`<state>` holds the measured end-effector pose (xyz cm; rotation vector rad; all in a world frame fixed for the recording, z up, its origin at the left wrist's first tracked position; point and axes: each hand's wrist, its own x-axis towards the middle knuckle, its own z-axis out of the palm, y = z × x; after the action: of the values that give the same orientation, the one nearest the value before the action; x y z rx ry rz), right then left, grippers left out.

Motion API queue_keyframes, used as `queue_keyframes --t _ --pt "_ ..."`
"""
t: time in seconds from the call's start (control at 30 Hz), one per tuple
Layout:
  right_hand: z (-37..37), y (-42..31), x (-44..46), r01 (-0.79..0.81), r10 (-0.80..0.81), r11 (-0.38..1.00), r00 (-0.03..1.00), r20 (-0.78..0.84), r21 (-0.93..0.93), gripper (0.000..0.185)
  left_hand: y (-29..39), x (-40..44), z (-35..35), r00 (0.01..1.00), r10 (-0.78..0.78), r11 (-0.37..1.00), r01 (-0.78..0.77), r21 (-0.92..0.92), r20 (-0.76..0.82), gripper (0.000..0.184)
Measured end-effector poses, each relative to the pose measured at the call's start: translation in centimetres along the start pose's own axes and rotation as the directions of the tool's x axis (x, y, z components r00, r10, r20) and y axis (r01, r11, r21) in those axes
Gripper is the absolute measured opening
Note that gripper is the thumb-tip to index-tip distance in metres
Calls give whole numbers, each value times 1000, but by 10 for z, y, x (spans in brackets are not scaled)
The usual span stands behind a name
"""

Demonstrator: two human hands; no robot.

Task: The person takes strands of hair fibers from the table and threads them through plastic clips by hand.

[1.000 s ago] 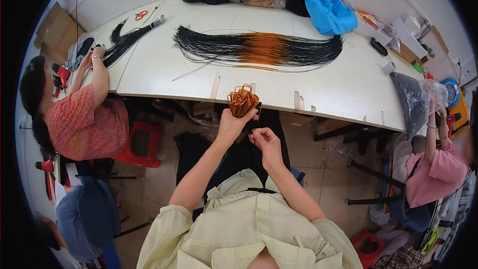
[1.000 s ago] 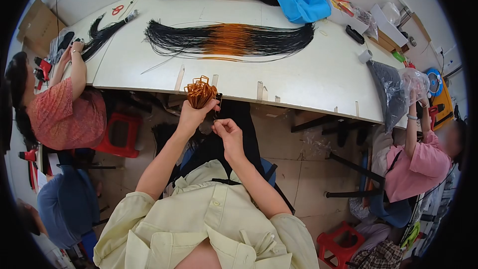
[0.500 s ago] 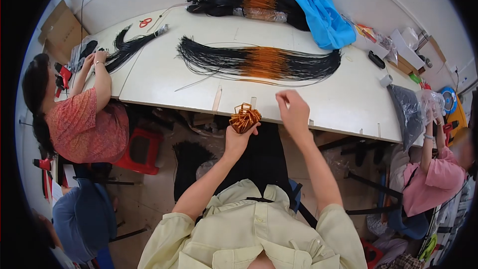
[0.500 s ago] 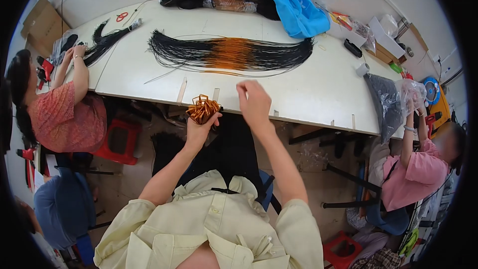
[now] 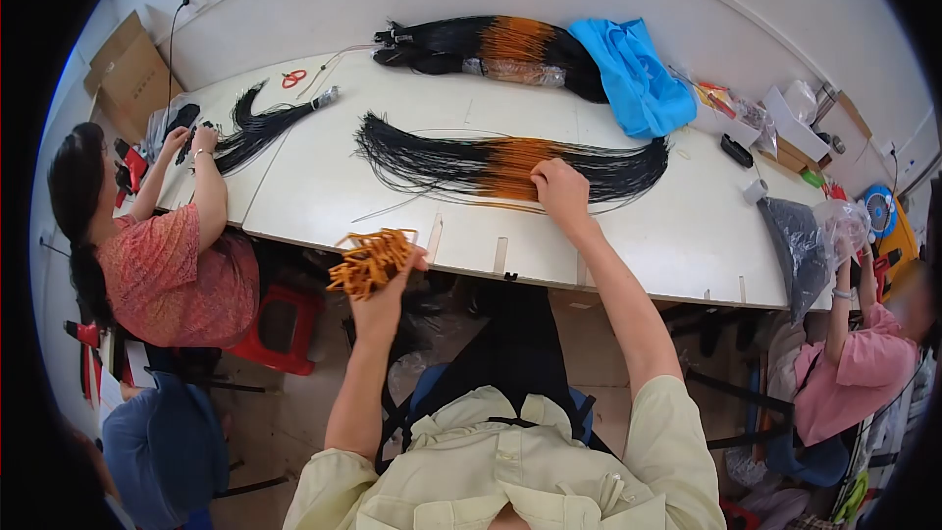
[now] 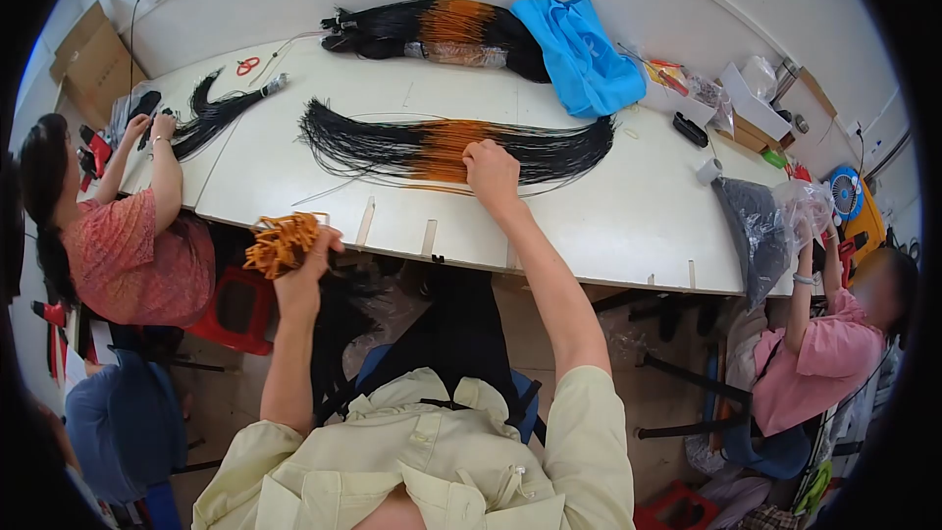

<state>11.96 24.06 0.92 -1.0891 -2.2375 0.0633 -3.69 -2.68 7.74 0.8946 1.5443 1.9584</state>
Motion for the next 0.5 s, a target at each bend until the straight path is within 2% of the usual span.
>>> queue_keyframes --t 0.07,0.13,0.2,0.23,0.3,0.37,0.4,0.43,0.47,0.5 --pt "-11 4 12 93 -91 995 993 79 -21 10 7 10 -8 1000 3 1000 -3 20 -4 6" --pt "-25 4 25 186 -179 982 971 158 -35 10 22 19 -6 952 299 954 -299 -18 61 6" --pt "-56 -10 42 166 -117 942 977 179 -291 9 26 19 -15 961 272 961 -269 -65 47 6" --pt "-75 -13 50 191 -213 939 976 -48 -285 7 27 19 -22 970 242 965 -237 -110 34 6" --pt "-137 -30 60 185 -188 981 879 -438 -51 8 27 15 -31 985 169 966 -164 -201 11 6" --pt "-183 -65 46 156 13 929 893 -450 336 6 35 11 -32 983 184 970 -177 -164 28 7" --pt "-180 -69 33 155 13 929 894 -448 337 6 41 11 -31 977 208 971 -201 -130 48 7" --pt "-173 -72 19 76 -69 909 997 -33 410 5 48 12 -31 970 232 970 -225 -95 71 7" --pt "-167 -73 4 -29 -160 896 910 383 443 5 52 13 -31 963 253 967 -248 -61 98 8" --pt "-161 -72 -11 -82 -140 891 886 442 447 5 54 13 -34 977 181 983 -177 -43 115 7"
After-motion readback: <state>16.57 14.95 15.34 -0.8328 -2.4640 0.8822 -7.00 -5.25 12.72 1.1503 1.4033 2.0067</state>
